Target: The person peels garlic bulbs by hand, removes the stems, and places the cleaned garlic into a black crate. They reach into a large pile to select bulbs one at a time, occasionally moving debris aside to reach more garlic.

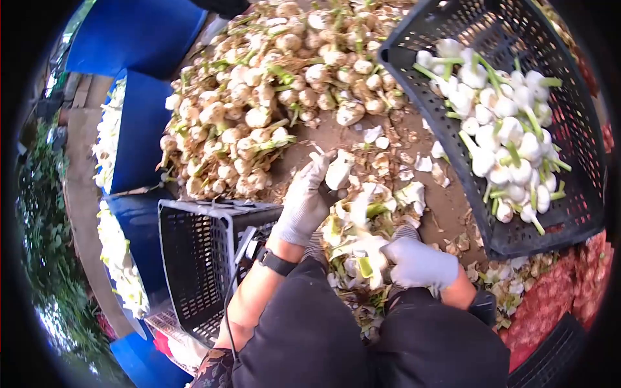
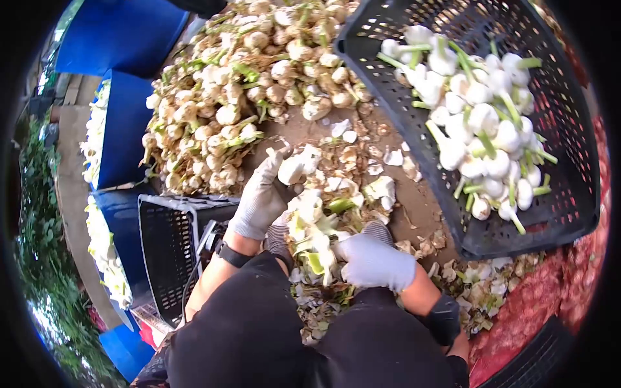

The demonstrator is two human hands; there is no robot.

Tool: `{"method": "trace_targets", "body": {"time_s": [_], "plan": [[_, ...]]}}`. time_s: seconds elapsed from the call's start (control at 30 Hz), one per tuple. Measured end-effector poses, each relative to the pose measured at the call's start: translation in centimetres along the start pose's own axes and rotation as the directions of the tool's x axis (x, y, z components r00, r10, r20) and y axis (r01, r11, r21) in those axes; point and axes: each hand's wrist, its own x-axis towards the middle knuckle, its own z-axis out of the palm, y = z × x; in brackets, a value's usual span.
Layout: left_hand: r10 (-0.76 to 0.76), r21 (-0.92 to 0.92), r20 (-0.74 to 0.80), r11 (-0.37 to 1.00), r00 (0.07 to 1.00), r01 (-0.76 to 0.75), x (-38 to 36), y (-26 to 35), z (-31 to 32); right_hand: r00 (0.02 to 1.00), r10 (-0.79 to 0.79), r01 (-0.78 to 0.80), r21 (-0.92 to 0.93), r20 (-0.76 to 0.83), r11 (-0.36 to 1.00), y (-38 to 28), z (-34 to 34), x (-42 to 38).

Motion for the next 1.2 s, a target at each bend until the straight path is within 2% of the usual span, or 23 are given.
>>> {"method": "trace_targets", "body": {"time_s": [0.07,0.13,0.17,0.2,0.27,0.3,0.37,0.4,0.5,0.63,0.67,0.7,0.73,0.77,0.8,0.87,0.93,1.0,1.03,1.07,1.1,1.13,1.2], "plan": [[0.027,0.064,-0.065,0.998,0.998,-0.023,0.0,0.1,-0.6,0.987,0.158,-0.158,-0.012,-0.010,0.987,-1.1,-1.0,0.0],[0.123,0.200,-0.198,0.976,0.972,-0.083,-0.4,0.3,1.3,0.900,0.205,-0.340,-0.323,-0.385,0.883,1.3,-0.5,0.6],[0.207,0.276,-0.163,0.948,0.965,-0.157,-0.6,0.5,1.5,0.846,0.349,-0.533,-0.639,-0.403,0.555,0.6,-1.3,2.0],[0.286,0.550,-0.101,0.814,0.953,-0.186,-1.2,1.2,1.3,0.780,0.135,-0.553,-0.573,-0.611,0.605,1.3,-1.0,1.9],[0.384,0.626,-0.022,0.725,0.923,-0.286,-3.7,2.9,1.8,0.660,-0.128,-0.146,-0.293,-0.741,0.945,1.9,-1.1,2.1],[0.468,0.652,-0.036,0.681,0.883,-0.334,-5.3,4.1,2.4,0.670,-0.148,-0.113,-0.296,-0.728,0.948,1.3,-1.1,2.2],[0.634,0.785,-0.045,0.501,0.772,-0.366,-8.8,7.2,2.0,0.773,0.155,0.024,0.272,-0.616,0.962,0.2,-1.6,2.3],[0.716,0.840,-0.069,0.417,0.695,-0.347,-10.8,8.6,1.6,0.783,0.134,0.038,0.262,-0.607,0.964,0.3,-1.5,2.5],[0.784,0.858,-0.221,0.439,0.580,-0.266,-16.8,11.1,-3.2,0.809,0.058,-0.137,-0.091,-0.585,0.986,0.4,-1.0,3.1],[0.780,0.925,-0.347,0.375,0.522,0.055,-23.1,9.3,-11.0,0.811,-0.088,-0.025,-0.184,-0.578,0.983,1.3,0.5,4.3],[0.818,0.958,-0.286,0.245,0.498,0.149,-24.3,8.6,-11.3,0.833,-0.067,0.004,-0.115,-0.549,0.993,1.3,0.8,4.7],[0.711,0.855,-0.515,0.468,0.479,0.224,-24.8,8.8,-8.4,0.844,-0.038,0.011,-0.053,-0.536,0.999,1.2,0.8,5.0],[0.781,0.934,-0.355,0.316,0.514,0.166,-24.8,8.7,-7.1,0.890,0.081,0.065,0.302,-0.448,0.951,0.6,1.2,5.1],[0.720,0.875,-0.456,0.471,0.523,0.114,-24.0,8.5,-5.6,0.898,-0.010,0.170,0.327,-0.440,0.930,-0.6,1.3,5.3],[0.666,0.811,-0.406,0.579,0.626,-0.090,-22.3,8.5,-3.7,0.909,-0.088,0.246,0.353,-0.408,0.903,-3.0,0.3,5.2],[0.577,0.794,-0.155,0.556,0.802,-0.246,-18.5,8.9,-1.4,0.929,-0.123,0.336,0.659,-0.348,0.673,-6.8,-0.5,5.2],[0.277,0.752,-0.006,0.634,0.961,-0.179,-14.7,9.5,4.0,0.873,-0.219,0.486,0.734,-0.437,0.475,-6.4,-0.9,6.5],[0.291,0.601,0.194,0.720,0.937,-0.348,-12.9,8.9,6.7,0.869,-0.270,0.438,0.898,-0.414,0.033,-6.0,-3.7,4.7],[0.351,0.632,0.166,0.680,0.922,-0.373,-12.5,8.7,6.0,0.861,-0.131,0.461,0.862,-0.492,-0.211,-4.7,-4.3,3.8],[0.369,0.650,0.014,0.703,0.929,-0.289,-13.2,8.6,4.5,0.751,-0.032,0.621,0.722,-0.659,-0.304,-4.3,-5.8,2.1],[0.495,0.922,0.051,0.310,0.867,-0.232,-14.1,8.3,1.7,0.617,0.073,0.744,0.550,-0.784,-0.380,-4.4,-8.0,0.4],[0.582,0.987,0.143,-0.145,0.800,-0.072,-15.2,7.9,-1.3,0.550,-0.039,0.692,0.481,-0.834,-0.538,-4.5,-10.1,-1.5],[0.662,0.905,0.159,-0.395,0.732,0.161,-19.3,4.9,-5.8,0.498,-0.052,0.720,0.447,-0.865,-0.531,-2.5,-11.1,-3.4]]}}
